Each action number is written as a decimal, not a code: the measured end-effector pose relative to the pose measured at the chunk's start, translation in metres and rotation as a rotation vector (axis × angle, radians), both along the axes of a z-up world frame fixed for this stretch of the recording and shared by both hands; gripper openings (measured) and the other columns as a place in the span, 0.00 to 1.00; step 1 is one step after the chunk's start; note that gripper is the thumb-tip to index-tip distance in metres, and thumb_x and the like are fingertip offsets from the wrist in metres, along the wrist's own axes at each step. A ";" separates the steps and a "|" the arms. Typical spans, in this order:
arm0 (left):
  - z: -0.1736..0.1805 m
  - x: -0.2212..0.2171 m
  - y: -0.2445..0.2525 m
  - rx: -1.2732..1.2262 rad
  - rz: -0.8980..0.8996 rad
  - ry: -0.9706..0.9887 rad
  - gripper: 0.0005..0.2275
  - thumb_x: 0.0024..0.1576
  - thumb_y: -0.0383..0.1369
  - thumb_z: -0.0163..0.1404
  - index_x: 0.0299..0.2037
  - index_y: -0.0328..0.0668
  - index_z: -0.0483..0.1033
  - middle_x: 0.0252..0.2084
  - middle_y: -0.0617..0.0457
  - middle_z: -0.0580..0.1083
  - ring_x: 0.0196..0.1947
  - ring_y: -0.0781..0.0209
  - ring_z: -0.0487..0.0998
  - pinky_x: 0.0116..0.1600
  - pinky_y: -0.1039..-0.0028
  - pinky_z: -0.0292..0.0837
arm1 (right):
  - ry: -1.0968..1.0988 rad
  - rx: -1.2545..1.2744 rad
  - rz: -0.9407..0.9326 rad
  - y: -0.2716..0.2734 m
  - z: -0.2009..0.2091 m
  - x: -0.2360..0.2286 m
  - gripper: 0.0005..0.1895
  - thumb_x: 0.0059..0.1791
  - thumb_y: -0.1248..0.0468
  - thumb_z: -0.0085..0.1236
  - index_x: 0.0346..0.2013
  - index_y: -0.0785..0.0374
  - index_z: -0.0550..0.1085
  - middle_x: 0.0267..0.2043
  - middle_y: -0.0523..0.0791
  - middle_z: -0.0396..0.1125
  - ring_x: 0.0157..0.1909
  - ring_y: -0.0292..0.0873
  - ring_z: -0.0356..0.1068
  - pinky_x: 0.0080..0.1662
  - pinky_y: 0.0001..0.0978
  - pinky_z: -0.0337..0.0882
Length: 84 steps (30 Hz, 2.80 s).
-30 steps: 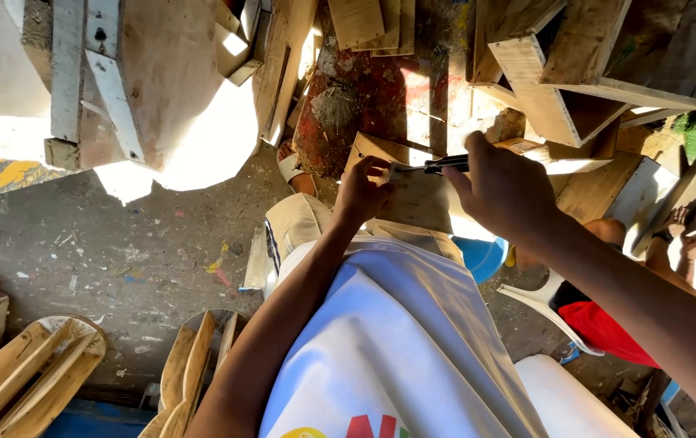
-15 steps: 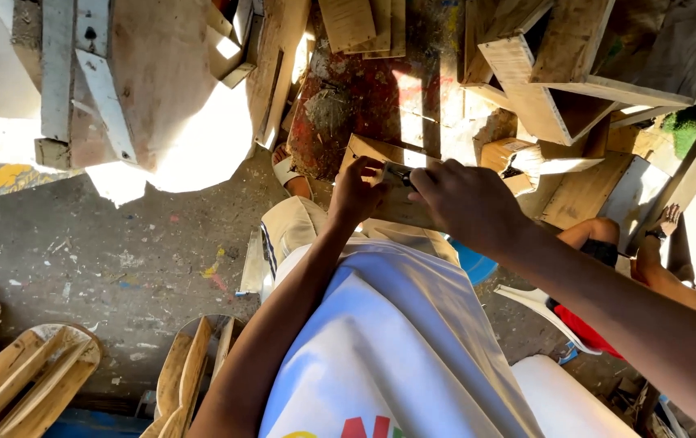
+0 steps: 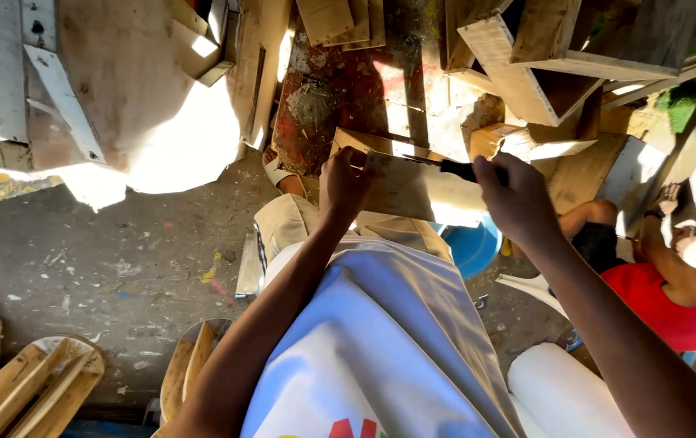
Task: Using a screwdriver to pry or adjust a wooden box in a cluttered work area
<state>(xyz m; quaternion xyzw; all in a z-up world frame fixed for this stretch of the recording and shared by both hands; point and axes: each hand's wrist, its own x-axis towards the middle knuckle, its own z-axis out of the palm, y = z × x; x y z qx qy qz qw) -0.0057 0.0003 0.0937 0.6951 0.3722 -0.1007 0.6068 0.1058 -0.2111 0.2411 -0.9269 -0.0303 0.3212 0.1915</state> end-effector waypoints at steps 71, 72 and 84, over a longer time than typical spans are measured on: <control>-0.048 -0.033 -0.033 -0.028 0.320 -0.182 0.10 0.51 0.32 0.67 0.43 0.50 0.86 0.34 0.52 0.78 0.32 0.62 0.83 0.35 0.73 0.79 | -0.067 0.223 -0.128 -0.096 -0.016 -0.017 0.15 0.63 0.53 0.50 0.48 0.62 0.72 0.30 0.50 0.70 0.31 0.43 0.68 0.36 0.36 0.64; -0.049 -0.032 -0.031 -0.031 0.315 -0.178 0.11 0.51 0.32 0.68 0.43 0.50 0.86 0.33 0.53 0.78 0.31 0.62 0.83 0.34 0.74 0.79 | -0.059 0.268 -0.140 -0.091 -0.017 -0.016 0.14 0.64 0.53 0.48 0.48 0.61 0.72 0.31 0.48 0.71 0.33 0.41 0.69 0.37 0.35 0.64; -0.062 -0.001 -0.007 0.016 0.147 -0.219 0.10 0.52 0.35 0.67 0.42 0.48 0.85 0.46 0.51 0.78 0.34 0.59 0.81 0.32 0.74 0.81 | -0.375 0.308 0.090 -0.066 -0.043 -0.008 0.15 0.64 0.53 0.49 0.52 0.63 0.70 0.38 0.55 0.69 0.44 0.56 0.71 0.42 0.50 0.71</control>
